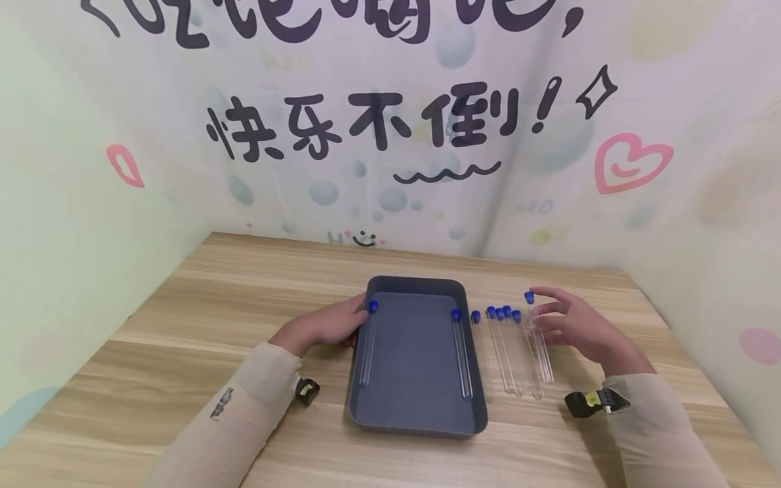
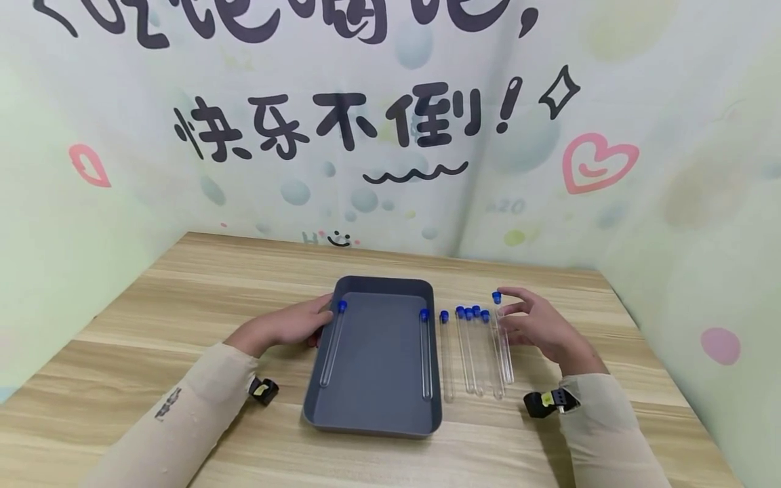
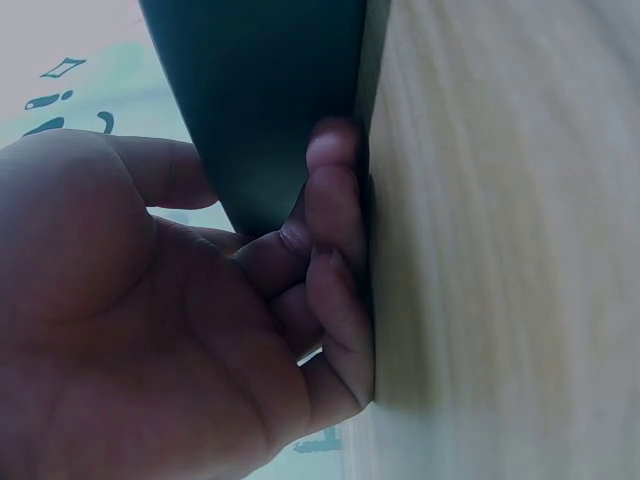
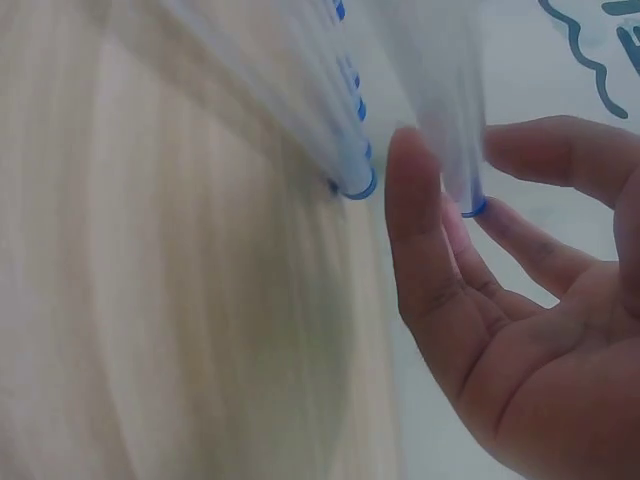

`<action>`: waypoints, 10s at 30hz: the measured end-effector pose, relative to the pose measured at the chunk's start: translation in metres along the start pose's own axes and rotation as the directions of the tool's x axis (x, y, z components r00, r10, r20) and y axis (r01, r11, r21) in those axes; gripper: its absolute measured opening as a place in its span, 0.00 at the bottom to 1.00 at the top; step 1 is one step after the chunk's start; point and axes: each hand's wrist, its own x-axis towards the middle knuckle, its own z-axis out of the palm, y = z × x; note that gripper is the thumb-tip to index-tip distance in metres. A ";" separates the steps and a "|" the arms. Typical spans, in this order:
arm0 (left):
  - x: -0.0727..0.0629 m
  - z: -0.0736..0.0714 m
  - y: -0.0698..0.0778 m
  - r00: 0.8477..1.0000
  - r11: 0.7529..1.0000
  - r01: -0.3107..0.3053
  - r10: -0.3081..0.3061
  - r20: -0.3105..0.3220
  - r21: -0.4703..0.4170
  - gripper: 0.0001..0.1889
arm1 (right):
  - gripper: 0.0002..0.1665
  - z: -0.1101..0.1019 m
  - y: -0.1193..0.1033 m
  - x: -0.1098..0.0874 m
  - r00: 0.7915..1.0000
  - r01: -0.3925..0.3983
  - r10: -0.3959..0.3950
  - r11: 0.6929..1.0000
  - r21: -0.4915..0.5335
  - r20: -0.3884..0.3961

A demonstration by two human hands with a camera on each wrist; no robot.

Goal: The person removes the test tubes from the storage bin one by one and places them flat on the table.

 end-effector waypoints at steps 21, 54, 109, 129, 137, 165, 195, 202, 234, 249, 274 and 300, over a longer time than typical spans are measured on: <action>0.001 0.000 -0.001 1.000 1.000 0.009 -0.009 0.008 -0.011 0.29 | 0.43 0.002 0.015 0.003 0.997 -0.082 0.081 0.987 -0.136 -0.015; 0.001 -0.001 0.000 1.000 1.000 0.009 -0.009 0.021 -0.019 0.28 | 0.41 0.008 0.013 0.004 0.996 -0.091 0.086 0.964 -0.248 -0.033; -0.003 -0.004 0.002 0.999 0.994 0.017 -0.013 0.032 -0.110 0.27 | 0.28 0.153 -0.126 0.060 0.989 0.106 -0.098 0.992 -0.067 0.109; 0.000 -0.004 0.000 0.999 0.989 0.007 0.000 0.045 -0.146 0.24 | 0.29 0.198 -0.113 0.086 0.983 -0.089 0.069 0.990 0.111 0.168; 0.001 -0.004 -0.002 0.998 0.989 0.000 0.008 0.054 -0.147 0.25 | 0.30 0.203 -0.109 0.088 0.976 -0.124 0.085 0.974 0.189 0.201; -0.001 -0.007 0.000 0.999 0.991 0.025 -0.019 0.047 -0.133 0.23 | 0.43 0.217 -0.104 0.095 0.971 -0.106 0.053 0.968 0.225 0.232; 0.002 -0.007 -0.003 0.999 0.994 0.007 -0.001 0.055 -0.113 0.20 | 0.37 0.229 -0.105 0.094 0.985 -0.070 0.032 0.972 0.226 0.169; 0.001 -0.007 -0.001 0.999 0.993 0.029 -0.024 0.046 -0.110 0.22 | 0.35 0.226 -0.102 0.098 0.982 -0.078 0.024 0.954 0.290 0.185; 0.000 -0.004 0.000 0.999 0.992 -0.001 0.005 0.031 -0.122 0.24 | 0.38 0.142 -0.128 0.059 0.985 0.082 -0.131 0.930 0.359 0.115; 0.000 -0.003 0.003 1.000 0.995 -0.001 0.003 0.024 -0.100 0.26 | 0.41 0.074 -0.090 0.027 0.991 0.102 -0.122 0.948 0.302 0.049; 0.000 -0.002 0.002 1.000 0.996 0.007 -0.005 0.019 -0.089 0.25 | 0.44 0.013 -0.016 -0.007 0.999 0.035 -0.031 0.994 0.104 -0.043; 0.000 -0.004 0.001 1.000 0.996 -0.004 0.006 0.020 -0.091 0.23 | 0.43 -0.013 0.018 -0.004 0.996 -0.075 0.074 0.997 -0.026 -0.045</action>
